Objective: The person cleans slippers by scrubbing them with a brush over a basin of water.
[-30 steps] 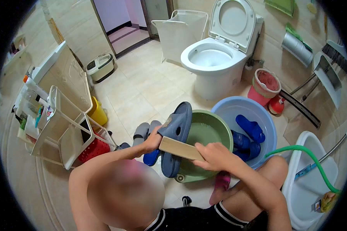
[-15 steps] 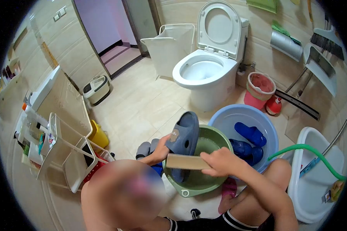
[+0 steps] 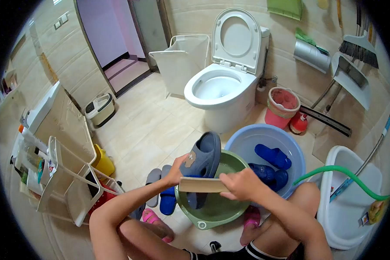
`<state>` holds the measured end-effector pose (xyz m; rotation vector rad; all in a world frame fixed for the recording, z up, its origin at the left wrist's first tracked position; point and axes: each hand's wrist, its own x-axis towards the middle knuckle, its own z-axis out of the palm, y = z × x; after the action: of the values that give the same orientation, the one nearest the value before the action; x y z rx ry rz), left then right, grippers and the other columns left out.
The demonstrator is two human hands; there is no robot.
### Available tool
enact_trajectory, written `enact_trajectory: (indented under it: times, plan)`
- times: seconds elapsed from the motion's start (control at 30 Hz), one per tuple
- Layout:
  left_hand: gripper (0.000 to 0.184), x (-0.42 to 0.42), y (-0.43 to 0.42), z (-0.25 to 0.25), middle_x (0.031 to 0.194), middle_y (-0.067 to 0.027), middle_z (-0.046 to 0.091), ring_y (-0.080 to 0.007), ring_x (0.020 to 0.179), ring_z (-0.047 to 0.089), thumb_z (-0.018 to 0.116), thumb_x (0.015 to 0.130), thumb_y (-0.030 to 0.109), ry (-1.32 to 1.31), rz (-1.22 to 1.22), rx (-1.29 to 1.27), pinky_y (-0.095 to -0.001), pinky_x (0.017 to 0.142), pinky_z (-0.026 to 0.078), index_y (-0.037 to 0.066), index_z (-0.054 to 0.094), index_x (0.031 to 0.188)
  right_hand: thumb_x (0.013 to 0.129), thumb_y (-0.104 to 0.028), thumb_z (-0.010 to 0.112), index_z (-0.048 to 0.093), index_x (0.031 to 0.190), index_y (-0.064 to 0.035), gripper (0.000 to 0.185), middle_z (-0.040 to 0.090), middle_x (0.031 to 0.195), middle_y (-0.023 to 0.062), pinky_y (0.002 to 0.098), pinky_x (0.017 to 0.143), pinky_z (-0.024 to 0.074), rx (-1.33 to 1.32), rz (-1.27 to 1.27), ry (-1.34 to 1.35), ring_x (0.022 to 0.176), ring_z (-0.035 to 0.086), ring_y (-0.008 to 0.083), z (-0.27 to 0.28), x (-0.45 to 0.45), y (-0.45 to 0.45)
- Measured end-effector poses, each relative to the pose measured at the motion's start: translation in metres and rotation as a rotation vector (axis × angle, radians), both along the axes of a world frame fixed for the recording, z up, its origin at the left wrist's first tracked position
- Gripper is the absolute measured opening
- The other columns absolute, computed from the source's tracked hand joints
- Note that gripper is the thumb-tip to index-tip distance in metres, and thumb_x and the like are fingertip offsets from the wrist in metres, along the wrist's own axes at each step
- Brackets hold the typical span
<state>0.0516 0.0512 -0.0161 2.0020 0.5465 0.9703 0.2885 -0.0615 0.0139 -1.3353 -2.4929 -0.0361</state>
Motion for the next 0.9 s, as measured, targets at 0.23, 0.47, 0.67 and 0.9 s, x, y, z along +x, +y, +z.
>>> enact_trajectory:
  times: [0.23, 0.47, 0.67, 0.9]
  plan:
    - [0.029, -0.001, 0.018, -0.019, 0.094, -0.0043, 0.061, -0.0101, 0.09, 0.051, 0.045, 0.096, 0.022, 0.074, 0.013, -0.406, -0.0279, 0.082, 0.044, -0.004, 0.057, 0.101, 0.076, -0.039, 0.068, 0.049, 0.093, -0.0068, 0.041, 0.063, 0.068, 0.0147, 0.044, 0.049, 0.0491, 0.103, -0.35, 0.23, 0.06, 0.064, 0.0341, 0.026, 0.025, 0.01]
    - [0.025, -0.019, 0.022, -0.034, 0.097, -0.0064, 0.063, -0.0109, 0.091, 0.052, 0.051, 0.091, 0.016, 0.114, -0.078, -0.2, -0.0273, 0.083, 0.043, -0.003, 0.057, 0.105, 0.074, -0.042, 0.069, 0.05, 0.093, -0.009, 0.042, 0.062, 0.064, 0.0118, 0.0432, 0.048, 0.0485, -0.05, 0.028, 0.01, 0.055, 0.063, 0.0313, 0.007, -0.01, -0.012]
    - [0.032, -0.017, 0.014, -0.016, 0.098, -0.0108, 0.065, -0.0124, 0.092, 0.055, 0.054, 0.088, 0.021, 0.13, 0.009, -0.294, -0.0289, 0.084, 0.044, -0.003, 0.057, 0.109, 0.073, -0.04, 0.07, 0.052, 0.094, -0.0092, 0.041, 0.063, 0.067, 0.011, 0.0436, 0.053, 0.0498, 0.11, -0.268, 0.185, 0.061, 0.064, 0.0321, 0.022, 0.015, 0.002]
    - [0.031, -0.018, 0.011, -0.001, 0.093, -0.0136, 0.066, -0.013, 0.084, 0.056, 0.056, 0.086, 0.021, 0.271, -0.066, -0.046, -0.0305, 0.079, 0.046, -0.001, 0.058, 0.107, 0.074, -0.039, 0.07, 0.051, 0.093, -0.0095, 0.04, 0.063, 0.067, 0.0109, 0.0443, 0.054, 0.0497, -0.115, 0.037, -0.029, 0.062, 0.064, 0.0333, 0.026, 0.004, -0.009]
